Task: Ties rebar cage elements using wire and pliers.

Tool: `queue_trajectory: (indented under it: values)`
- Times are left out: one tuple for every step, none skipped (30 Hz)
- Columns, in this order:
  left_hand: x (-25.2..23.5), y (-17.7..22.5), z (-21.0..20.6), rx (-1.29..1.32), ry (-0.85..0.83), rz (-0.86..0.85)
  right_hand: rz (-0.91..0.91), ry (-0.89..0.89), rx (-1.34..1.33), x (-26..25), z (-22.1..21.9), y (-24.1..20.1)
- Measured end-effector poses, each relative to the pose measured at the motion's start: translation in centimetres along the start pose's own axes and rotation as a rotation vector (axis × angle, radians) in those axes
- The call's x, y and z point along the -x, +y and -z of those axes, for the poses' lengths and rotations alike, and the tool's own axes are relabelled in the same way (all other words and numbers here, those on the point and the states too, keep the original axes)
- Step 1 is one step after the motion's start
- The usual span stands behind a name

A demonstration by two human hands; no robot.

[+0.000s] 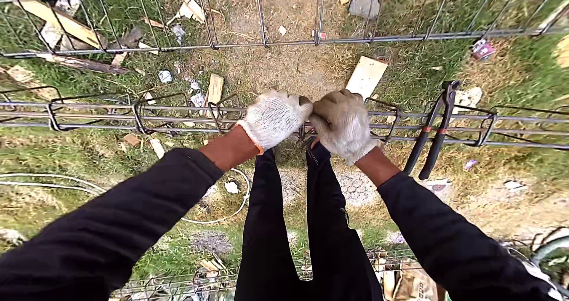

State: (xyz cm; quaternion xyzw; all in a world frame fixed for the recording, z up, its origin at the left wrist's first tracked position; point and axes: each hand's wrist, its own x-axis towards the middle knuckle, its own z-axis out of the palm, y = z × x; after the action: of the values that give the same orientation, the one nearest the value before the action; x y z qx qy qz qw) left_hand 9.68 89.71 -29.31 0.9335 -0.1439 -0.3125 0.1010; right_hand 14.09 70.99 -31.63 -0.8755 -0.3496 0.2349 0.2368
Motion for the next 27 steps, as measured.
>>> queue_trajectory:
  values:
    - [0.0,0.2,-0.3,0.009,0.049,0.044,-0.021,0.031,0.057,0.4,-0.1,-0.8]
    - [0.0,0.4,-0.3,0.047,0.08,0.103,-0.051,0.06,0.096,0.9,-0.3,-1.8]
    - [0.2,0.7,-0.2,0.115,0.094,0.169,-0.096,0.081,0.113,1.4,-0.5,-2.7]
    - [0.5,0.9,-0.2,0.198,0.133,0.222,-0.149,0.092,0.11,1.7,-0.7,-3.7]
    - [1.0,1.1,-0.2,0.261,0.186,0.267,-0.204,0.092,0.093,2.0,-0.7,-4.5]
    - [1.4,1.3,-0.3,0.306,0.236,0.29,-0.275,0.088,0.048,2.2,-0.7,-5.4]
    - [2.0,1.5,-0.3,0.346,0.279,0.294,-0.349,0.091,-0.008,2.5,-0.9,-6.2]
    - [2.5,1.8,-0.2,0.375,0.271,0.302,-0.41,0.105,-0.055,2.7,-1.2,-6.8]
    - [3.0,2.0,-0.1,0.393,0.253,0.284,-0.451,0.125,-0.09,2.9,-1.6,-7.4]
    - [3.4,2.0,0.0,0.416,0.24,0.249,-0.484,0.125,-0.106,3.0,-1.9,-7.8]
    - [3.6,1.9,0.2,0.443,0.211,0.221,-0.513,0.094,-0.114,2.9,-1.8,-8.0]
    - [3.6,1.7,0.6,0.476,0.171,0.203,-0.547,0.028,-0.113,2.6,-1.4,-8.1]
    - [3.6,1.6,1.1,0.523,0.126,0.205,-0.574,-0.041,-0.101,2.1,-1.0,-8.1]
    - [3.7,1.7,1.5,0.571,0.114,0.222,-0.588,-0.099,-0.068,1.5,-0.7,-8.0]
    - [3.7,1.8,2.3,0.632,0.119,0.255,-0.593,-0.158,-0.028,0.8,-0.5,-7.9]
    - [3.6,1.9,3.2,0.68,0.14,0.29,-0.587,-0.187,0.012,0.3,-0.4,-7.8]
    - [3.4,2.0,4.0,0.709,0.171,0.313,-0.576,-0.191,0.046,0.0,-0.4,-7.6]
    - [3.2,2.1,4.7,0.734,0.188,0.332,-0.564,-0.182,0.07,-0.1,-0.5,-7.5]
    - [3.1,2.1,5.2,0.758,0.19,0.348,-0.559,-0.186,0.085,-0.3,-0.5,-7.5]
    - [2.9,2.0,5.5,0.785,0.178,0.364,-0.559,-0.206,0.1,-0.5,-0.5,-7.5]
    - [2.8,1.9,5.5,0.804,0.161,0.377,-0.559,-0.237,0.109,-0.9,-0.3,-7.6]
    - [2.9,1.7,5.3,0.807,0.156,0.383,-0.565,-0.281,0.116,-1.2,-0.1,-7.8]
    - [3.0,1.4,4.9,0.781,0.182,0.373,-0.568,-0.319,0.131,-1.7,0.2,-7.8]
    - [3.2,1.1,4.7,0.735,0.242,0.353,-0.575,-0.356,0.137,-2.2,0.7,-7.8]
    - [3.6,1.1,4.5,0.686,0.32,0.335,-0.59,-0.406,0.119,-2.7,1.3,-7.9]
    - [4.2,1.3,4.4,0.639,0.418,0.323,-0.615,-0.448,0.076,-3.2,1.8,-7.6]
    - [5.0,1.7,4.4,0.617,0.527,0.319,-0.642,-0.477,0.016,-3.6,2.0,-7.1]
